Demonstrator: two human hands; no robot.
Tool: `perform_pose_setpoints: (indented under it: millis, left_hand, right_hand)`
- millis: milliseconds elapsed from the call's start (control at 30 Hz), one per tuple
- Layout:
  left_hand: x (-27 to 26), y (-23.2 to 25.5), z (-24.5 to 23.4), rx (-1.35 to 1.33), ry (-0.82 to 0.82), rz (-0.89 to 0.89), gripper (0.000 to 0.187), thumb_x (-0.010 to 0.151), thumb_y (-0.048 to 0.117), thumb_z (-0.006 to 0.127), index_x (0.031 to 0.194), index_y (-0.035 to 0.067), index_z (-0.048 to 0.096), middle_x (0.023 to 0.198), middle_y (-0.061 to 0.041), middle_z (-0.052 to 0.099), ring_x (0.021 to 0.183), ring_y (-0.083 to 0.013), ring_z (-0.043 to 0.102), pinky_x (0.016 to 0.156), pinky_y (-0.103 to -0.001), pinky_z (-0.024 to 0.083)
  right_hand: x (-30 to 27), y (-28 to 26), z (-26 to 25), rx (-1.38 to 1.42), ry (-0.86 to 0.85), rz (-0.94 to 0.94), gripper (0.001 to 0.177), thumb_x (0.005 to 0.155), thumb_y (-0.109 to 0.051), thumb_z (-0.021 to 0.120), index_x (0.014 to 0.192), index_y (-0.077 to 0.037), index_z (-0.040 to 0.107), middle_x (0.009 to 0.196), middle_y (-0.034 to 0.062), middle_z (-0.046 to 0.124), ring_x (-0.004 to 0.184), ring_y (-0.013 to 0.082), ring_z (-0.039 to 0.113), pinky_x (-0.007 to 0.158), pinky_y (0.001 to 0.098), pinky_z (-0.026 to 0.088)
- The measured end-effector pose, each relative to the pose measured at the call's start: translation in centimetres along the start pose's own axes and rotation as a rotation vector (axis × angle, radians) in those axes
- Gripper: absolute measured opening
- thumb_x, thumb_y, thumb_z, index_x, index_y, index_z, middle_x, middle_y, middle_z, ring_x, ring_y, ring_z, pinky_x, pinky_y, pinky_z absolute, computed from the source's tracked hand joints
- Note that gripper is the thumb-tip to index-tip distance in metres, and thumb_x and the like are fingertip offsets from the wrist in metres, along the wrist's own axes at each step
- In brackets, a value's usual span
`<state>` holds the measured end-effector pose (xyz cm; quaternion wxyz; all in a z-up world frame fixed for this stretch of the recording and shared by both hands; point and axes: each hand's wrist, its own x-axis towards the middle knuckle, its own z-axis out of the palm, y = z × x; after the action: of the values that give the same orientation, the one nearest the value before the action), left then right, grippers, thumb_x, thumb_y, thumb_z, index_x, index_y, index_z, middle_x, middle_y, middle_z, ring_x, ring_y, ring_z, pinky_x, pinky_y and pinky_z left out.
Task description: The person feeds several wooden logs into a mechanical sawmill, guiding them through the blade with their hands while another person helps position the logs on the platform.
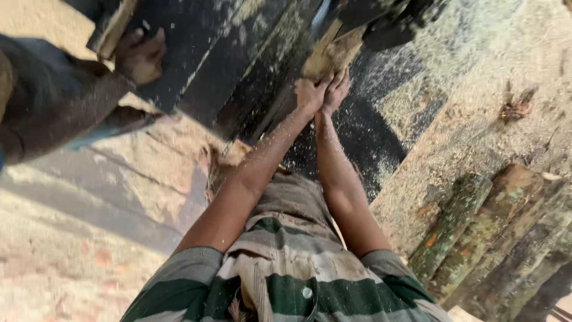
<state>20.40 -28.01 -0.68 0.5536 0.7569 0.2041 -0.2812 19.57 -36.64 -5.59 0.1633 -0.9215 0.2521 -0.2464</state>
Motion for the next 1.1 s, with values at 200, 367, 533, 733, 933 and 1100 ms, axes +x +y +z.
perform_pose_setpoints:
  millis: [200, 367, 533, 733, 933, 1100]
  left_hand:
    - [-8.2, -2.9, -9.7, -0.011, -0.142, 0.665, 0.096, 0.084, 0.066, 0.08, 0.133, -0.013, 0.056, 0.126, -0.026, 0.066, 0.115, -0.0369, 0.069, 0.096, -0.048, 0.059]
    - [-19.7, -12.0, -21.2, 0.007, 0.009, 0.118, 0.025, 0.099, 0.023, 0.06, 0.115, 0.007, 0.071, 0.124, -0.009, 0.069, 0.098, -0.0156, 0.073, 0.061, -0.033, 0.065]
    - [-18.4, -18.3, -25.2, 0.704, 0.832, 0.541, 0.048, 0.088, 0.044, 0.074, 0.112, 0.004, 0.061, 0.095, -0.008, 0.067, 0.084, -0.0198, 0.066, 0.074, -0.035, 0.059]
    - [-9.3, -21.9, -25.5, 0.33, -0.147, -0.066, 0.062, 0.101, 0.065, 0.06, 0.107, 0.004, 0.057, 0.076, -0.005, 0.064, 0.057, -0.0037, 0.06, 0.051, -0.021, 0.047]
    - [-17.4, -26.0, -24.3, 0.673, -0.073, 0.172, 0.044, 0.11, 0.043, 0.042, 0.121, 0.003, 0.058, 0.08, -0.009, 0.064, 0.055, -0.0139, 0.056, 0.043, -0.03, 0.048]
    - [-19.4, -28.6, -27.1, 0.72, 0.341, 0.467, 0.042, 0.11, 0.032, 0.049, 0.13, -0.004, 0.058, 0.101, -0.022, 0.066, 0.069, -0.0206, 0.062, 0.051, -0.031, 0.054]
  right_hand:
    - [0.4, 0.9, 1.0, 0.324, -0.025, 0.363, 0.07, 0.11, -0.062, 0.027, 0.155, -0.012, 0.048, 0.141, 0.0203, 0.058, 0.132, 0.0336, 0.058, 0.112, 0.051, 0.05]
    - [4.6, 2.3, 2.5, 0.443, -0.027, 0.49, 0.08, 0.101, -0.071, 0.029, 0.15, -0.011, 0.051, 0.137, 0.0216, 0.057, 0.121, 0.0319, 0.065, 0.087, 0.0506, 0.064]
    - [10.9, 2.6, 3.2, -0.115, 0.005, 0.178, 0.08, 0.104, -0.07, 0.019, 0.156, -0.014, 0.041, 0.146, 0.0199, 0.054, 0.122, 0.0296, 0.06, 0.094, 0.0456, 0.061]
    - [13.9, 1.5, -2.0, -0.264, -0.331, 0.317, 0.059, 0.108, -0.05, 0.036, 0.158, -0.019, 0.038, 0.159, 0.0182, 0.043, 0.141, 0.0333, 0.049, 0.112, 0.0505, 0.053]
    - [-5.1, 5.0, -12.4, -0.208, -0.389, -0.219, 0.093, 0.109, -0.069, 0.034, 0.167, -0.002, 0.004, 0.174, 0.022, -0.001, 0.163, 0.0386, 0.005, 0.131, 0.0539, 0.007]
    - [-12.3, 9.5, -20.9, -0.387, -0.477, 0.029, 0.088, 0.108, -0.066, 0.032, 0.169, -0.008, 0.007, 0.178, 0.0118, -0.001, 0.165, 0.0291, 0.003, 0.133, 0.052, 0.001]
